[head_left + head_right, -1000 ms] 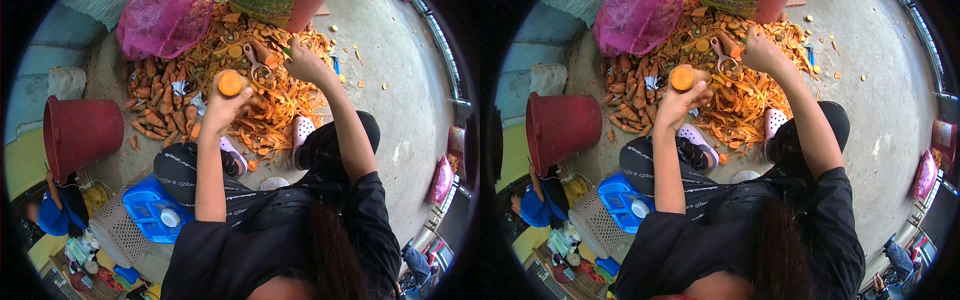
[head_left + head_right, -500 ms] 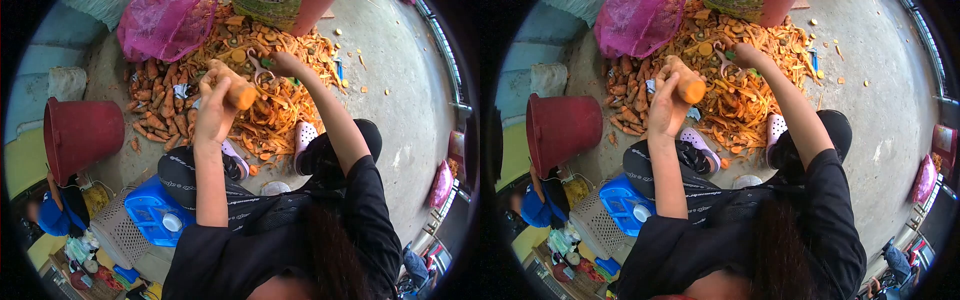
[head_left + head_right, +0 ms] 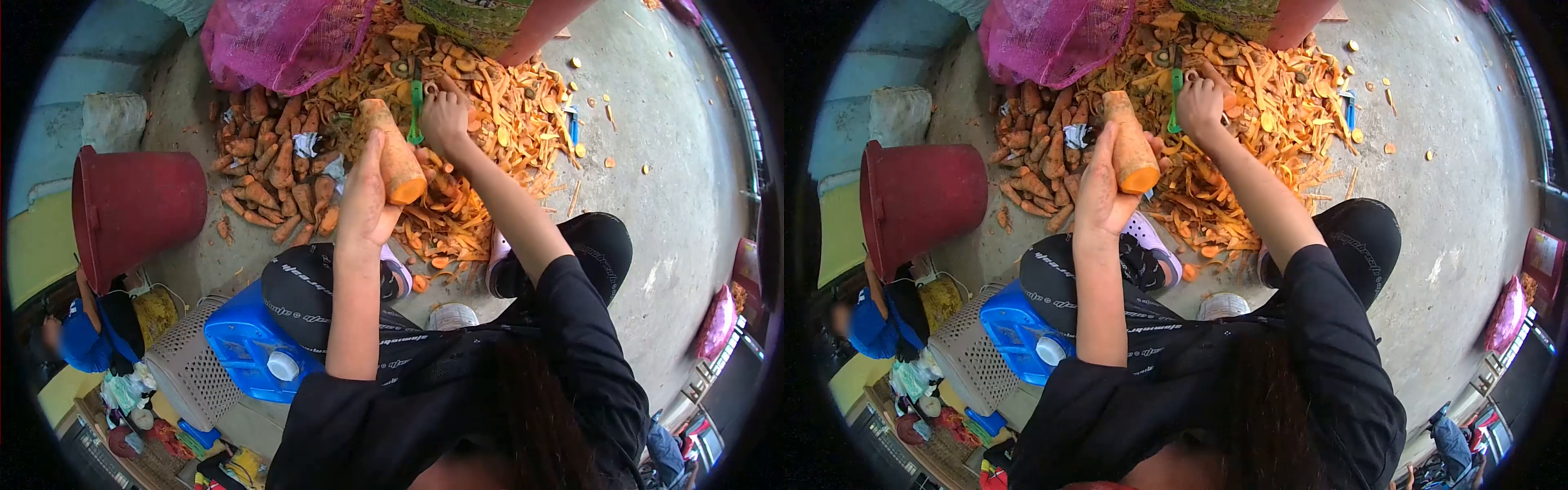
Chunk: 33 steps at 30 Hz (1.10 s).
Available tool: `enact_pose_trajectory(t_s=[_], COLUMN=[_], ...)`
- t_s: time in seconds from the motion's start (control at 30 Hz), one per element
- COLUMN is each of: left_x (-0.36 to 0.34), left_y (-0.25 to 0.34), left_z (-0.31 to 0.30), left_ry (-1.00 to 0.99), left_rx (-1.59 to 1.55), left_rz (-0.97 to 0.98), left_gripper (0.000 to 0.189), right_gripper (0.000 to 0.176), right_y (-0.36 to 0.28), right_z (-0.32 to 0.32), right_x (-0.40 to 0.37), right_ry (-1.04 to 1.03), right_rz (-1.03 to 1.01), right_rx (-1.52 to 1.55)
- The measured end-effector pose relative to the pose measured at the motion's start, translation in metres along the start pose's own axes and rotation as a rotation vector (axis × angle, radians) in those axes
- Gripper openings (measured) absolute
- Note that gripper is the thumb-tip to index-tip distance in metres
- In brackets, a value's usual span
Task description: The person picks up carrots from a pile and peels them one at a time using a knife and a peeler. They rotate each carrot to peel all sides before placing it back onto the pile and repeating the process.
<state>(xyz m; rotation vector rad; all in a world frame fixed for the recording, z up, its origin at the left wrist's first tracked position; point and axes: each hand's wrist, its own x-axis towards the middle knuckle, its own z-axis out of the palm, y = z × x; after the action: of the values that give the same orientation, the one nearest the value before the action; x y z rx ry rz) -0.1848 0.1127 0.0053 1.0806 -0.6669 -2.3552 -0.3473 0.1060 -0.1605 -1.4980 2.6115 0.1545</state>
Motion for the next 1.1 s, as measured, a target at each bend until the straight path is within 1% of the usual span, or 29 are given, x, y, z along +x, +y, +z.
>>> enact_pose_trajectory(t_s=[0.07,0.1,0.2,0.23,0.3,0.33,0.37,0.4,0.47,0.5,0.53,0.57,0.6,0.67,0.73,0.83,0.87,0.9,0.93,0.97,1.0,1.03,1.07,1.1], left_x=[0.002,0.002,0.001,0.001,0.001,0.001,0.001,0.001,0.003,0.001,-0.001,-0.004,-0.006,-0.007,-0.006,-0.01,-0.012,-0.014,-0.018,-0.023,-0.025,-0.026,-0.023,-0.021], left_y=[0.001,0.001,0.002,0.002,-0.001,-0.003,-0.005,-0.006,-0.009,-0.01,-0.011,-0.01,-0.01,-0.012,-0.015,-0.021,-0.022,-0.023,-0.024,-0.025,-0.028,-0.031,-0.034,-0.037], left_z=[-0.002,-0.004,-0.01,-0.01,-0.01,-0.011,-0.012,-0.013,-0.018,-0.02,-0.019,-0.018,-0.017,-0.019,-0.019,-0.013,-0.009,-0.005,0.001,0.007,0.012,0.013,0.012,0.009], left_ry=[0.036,0.057,0.057,0.078,0.116,0.124,0.132,0.139,0.091,0.068,0.059,0.048,0.037,0.014,-0.002,-0.016,-0.023,-0.029,-0.086,-0.142,-0.2,-0.192,-0.193,-0.187], left_rx=[-0.055,-0.086,-0.052,-0.065,-0.092,-0.076,-0.06,-0.042,-0.073,-0.088,-0.071,-0.053,-0.034,-0.072,-0.099,-0.123,-0.131,-0.136,-0.152,-0.167,-0.184,-0.12,-0.114,-0.103], left_rz=[0.008,0.015,0.033,0.021,-0.007,0.002,0.01,0.018,0.016,0.012,0.016,0.022,0.028,-0.005,-0.033,-0.073,-0.089,-0.104,-0.113,-0.124,-0.136,-0.122,-0.121,-0.13], left_gripper=[0.037,0.036,0.038,0.036,0.032,0.033,0.034,0.035,0.037,0.038,0.038,0.038,0.038,0.039,0.039,0.039,0.039,0.038,0.038,0.037,0.037,0.044,0.043,0.043], right_gripper=[0.042,0.046,0.048,0.047,0.045,0.044,0.046,0.047,0.049,0.051,0.037,0.03,0.033,0.033,0.037,0.038,0.034,0.03,0.027,0.019,0.018,0.019,0.021,0.023], right_y=[-0.007,-0.01,-0.013,-0.008,-0.001,0.002,0.007,0.013,0.035,0.051,0.066,0.08,0.099,0.125,0.122,0.092,0.088,0.079,0.069,0.06,0.05,0.039,0.03,0.023], right_z=[0.008,0.011,0.013,0.011,0.0,-0.009,-0.019,-0.029,-0.05,-0.056,-0.067,-0.078,-0.095,-0.118,-0.167,-0.195,-0.197,-0.201,-0.204,-0.203,-0.197,-0.194,-0.192,-0.191], right_x=[-0.012,-0.016,-0.018,-0.021,-0.018,-0.016,-0.014,-0.013,-0.01,0.004,0.003,0.002,-0.005,-0.019,-0.057,-0.106,-0.116,-0.127,-0.136,-0.14,-0.141,-0.145,-0.148,-0.15], right_ry=[0.075,0.138,0.082,0.134,-0.004,-0.073,-0.138,-0.175,-0.242,-0.397,-0.367,-0.322,-0.171,-0.05,0.028,0.147,0.078,0.019,-0.042,-0.045,-0.026,0.02,0.062,0.101], right_rz=[0.04,0.042,0.089,0.095,0.15,0.175,0.179,0.12,0.007,-0.127,-0.039,0.04,0.0,-0.047,-0.053,-0.087,-0.185,-0.176,-0.163,-0.073,-0.087,-0.107,-0.128,-0.202], right_rx=[-0.146,-0.218,-0.143,-0.081,0.033,0.091,0.08,0.127,0.218,0.174,0.418,0.664,0.662,0.805,0.92,1.557,1.7,1.887,2.075,2.061,2.165,2.148,2.134,2.128])
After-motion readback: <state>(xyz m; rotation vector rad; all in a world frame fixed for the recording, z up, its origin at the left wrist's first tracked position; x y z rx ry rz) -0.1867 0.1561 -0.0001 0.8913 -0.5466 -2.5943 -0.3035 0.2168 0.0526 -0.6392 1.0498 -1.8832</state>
